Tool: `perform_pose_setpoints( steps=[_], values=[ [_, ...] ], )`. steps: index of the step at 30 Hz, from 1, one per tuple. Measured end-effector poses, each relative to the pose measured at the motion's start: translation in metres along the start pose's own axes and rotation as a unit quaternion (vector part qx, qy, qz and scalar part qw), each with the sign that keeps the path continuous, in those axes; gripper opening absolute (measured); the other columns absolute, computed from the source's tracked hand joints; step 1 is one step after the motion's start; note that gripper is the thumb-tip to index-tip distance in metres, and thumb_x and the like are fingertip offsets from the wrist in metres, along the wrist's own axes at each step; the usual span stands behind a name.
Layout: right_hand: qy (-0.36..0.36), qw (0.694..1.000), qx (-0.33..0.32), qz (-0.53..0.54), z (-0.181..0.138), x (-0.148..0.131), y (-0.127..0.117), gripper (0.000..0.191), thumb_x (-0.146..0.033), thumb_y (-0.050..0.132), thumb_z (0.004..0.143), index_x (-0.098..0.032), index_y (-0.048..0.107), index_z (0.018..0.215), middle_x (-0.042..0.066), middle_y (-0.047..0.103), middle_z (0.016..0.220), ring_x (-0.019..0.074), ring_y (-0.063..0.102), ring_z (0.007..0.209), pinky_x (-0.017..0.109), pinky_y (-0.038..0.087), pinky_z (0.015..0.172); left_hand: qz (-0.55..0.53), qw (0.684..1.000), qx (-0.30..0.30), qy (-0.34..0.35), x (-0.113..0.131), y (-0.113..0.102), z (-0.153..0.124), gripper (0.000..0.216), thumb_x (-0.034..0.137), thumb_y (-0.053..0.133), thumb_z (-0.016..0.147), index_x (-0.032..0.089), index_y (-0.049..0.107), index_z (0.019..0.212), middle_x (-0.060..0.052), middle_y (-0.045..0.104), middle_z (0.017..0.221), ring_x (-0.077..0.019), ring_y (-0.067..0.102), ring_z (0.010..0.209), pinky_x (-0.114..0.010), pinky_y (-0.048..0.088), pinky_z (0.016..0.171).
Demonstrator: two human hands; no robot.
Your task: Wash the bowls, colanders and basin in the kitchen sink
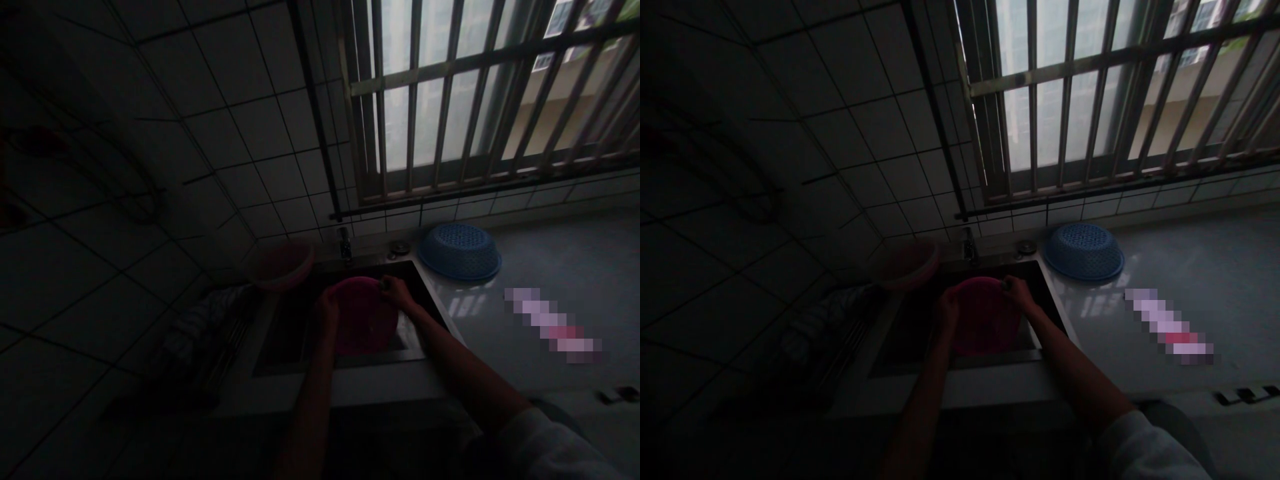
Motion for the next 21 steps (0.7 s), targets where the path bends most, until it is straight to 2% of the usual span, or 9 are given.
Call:
perform_pose_setpoints(
  steps=[3,6,8,9,12,15,17,19,21],
  values=[
    [-0.064,0.998,-0.014,-0.017,-0.005,-0.025,0.008,0.01,-0.012,0.067,0.076,-0.018,0.07,0.084,0.002,0.073,0.08,0.0156,0.062,0.073,0.022,0.035,0.063,0.034,0.994,0.005,0.099,0.021,0.003,-0.005,0.05,0.007,0.06,0.093,0.021,0.071,0.14,-0.011,0.07,0.146,-0.0249,0.064,0.137,-0.041,0.044,0.122],
    [-0.139,0.99,-0.017,-0.035,-0.011,-0.051,0.014,0.011,-0.013,0.066,0.082,-0.02,0.071,0.088,0.005,0.075,0.09,0.0182,0.064,0.079,0.025,0.038,0.07,0.014,0.985,-0.063,0.159,0.036,0.012,-0.009,0.045,0.007,0.057,0.094,0.026,0.076,0.131,-0.006,0.074,0.14,-0.0217,0.067,0.131,-0.039,0.045,0.121],
    [-0.16,0.986,-0.014,-0.038,-0.013,-0.061,0.013,0.011,-0.015,0.066,0.083,-0.022,0.071,0.09,0.006,0.076,0.094,0.0194,0.064,0.082,0.026,0.039,0.072,-0.012,0.986,-0.092,0.141,0.036,0.015,-0.009,0.042,0.009,0.055,0.095,0.028,0.08,0.122,-0.005,0.078,0.132,-0.0206,0.072,0.122,-0.037,0.05,0.116],
    [-0.16,0.986,-0.013,-0.035,-0.012,-0.061,0.012,0.01,-0.016,0.066,0.083,-0.022,0.071,0.09,0.006,0.076,0.094,0.0195,0.064,0.081,0.026,0.039,0.072,-0.022,0.989,-0.088,0.119,0.032,0.015,-0.008,0.041,0.009,0.054,0.095,0.028,0.081,0.12,-0.005,0.079,0.13,-0.0211,0.073,0.119,-0.037,0.052,0.113],
    [-0.127,0.992,0.003,-0.003,-0.005,-0.05,0.004,0.009,-0.017,0.067,0.079,-0.022,0.07,0.086,0.003,0.075,0.087,0.018,0.063,0.077,0.024,0.037,0.068,-0.053,0.998,-0.028,0.028,0.012,0.007,0.0,0.042,0.009,0.054,0.093,0.026,0.081,0.12,-0.008,0.081,0.126,-0.0242,0.075,0.114,-0.039,0.056,0.107],
    [-0.064,0.997,0.032,0.042,0.003,-0.026,-0.005,0.007,-0.022,0.067,0.076,-0.019,0.069,0.081,0.0,0.07,0.076,0.0157,0.059,0.072,0.022,0.035,0.064,-0.101,0.992,0.056,-0.051,-0.012,-0.003,0.007,0.04,0.011,0.052,0.091,0.02,0.081,0.116,-0.011,0.082,0.118,-0.026,0.076,0.11,-0.039,0.058,0.1],
    [-0.026,0.997,0.043,0.058,0.005,-0.012,-0.008,0.007,-0.024,0.066,0.074,-0.018,0.068,0.077,-0.001,0.067,0.071,0.015,0.057,0.069,0.022,0.034,0.062,-0.126,0.985,0.075,-0.088,-0.024,-0.005,0.011,0.037,0.014,0.051,0.092,0.017,0.082,0.113,-0.013,0.083,0.112,-0.0273,0.077,0.105,-0.039,0.06,0.095],
    [-0.009,0.997,0.044,0.062,0.004,-0.006,-0.009,0.007,-0.025,0.065,0.073,-0.019,0.066,0.075,-0.002,0.065,0.069,0.0145,0.055,0.068,0.022,0.033,0.06,-0.125,0.985,0.075,-0.091,-0.027,-0.005,0.011,0.038,0.015,0.052,0.092,0.017,0.08,0.116,-0.014,0.082,0.112,-0.0278,0.077,0.105,-0.04,0.06,0.094],
    [-0.013,0.997,0.036,0.061,0.002,-0.007,-0.007,0.006,-0.024,0.065,0.072,-0.019,0.065,0.074,-0.002,0.063,0.068,0.0141,0.054,0.067,0.022,0.032,0.06,-0.092,0.991,0.081,-0.05,-0.02,-0.004,0.01,0.043,0.013,0.054,0.09,0.018,0.077,0.126,-0.014,0.08,0.123,-0.0273,0.074,0.115,-0.041,0.057,0.102]
  ],
)
Point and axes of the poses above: each hand's wrist, its own z-axis towards the middle knuckle, its own y-axis out of the palm, x = y × z, the point moved 4 cm from there along z, towards the middle knuckle
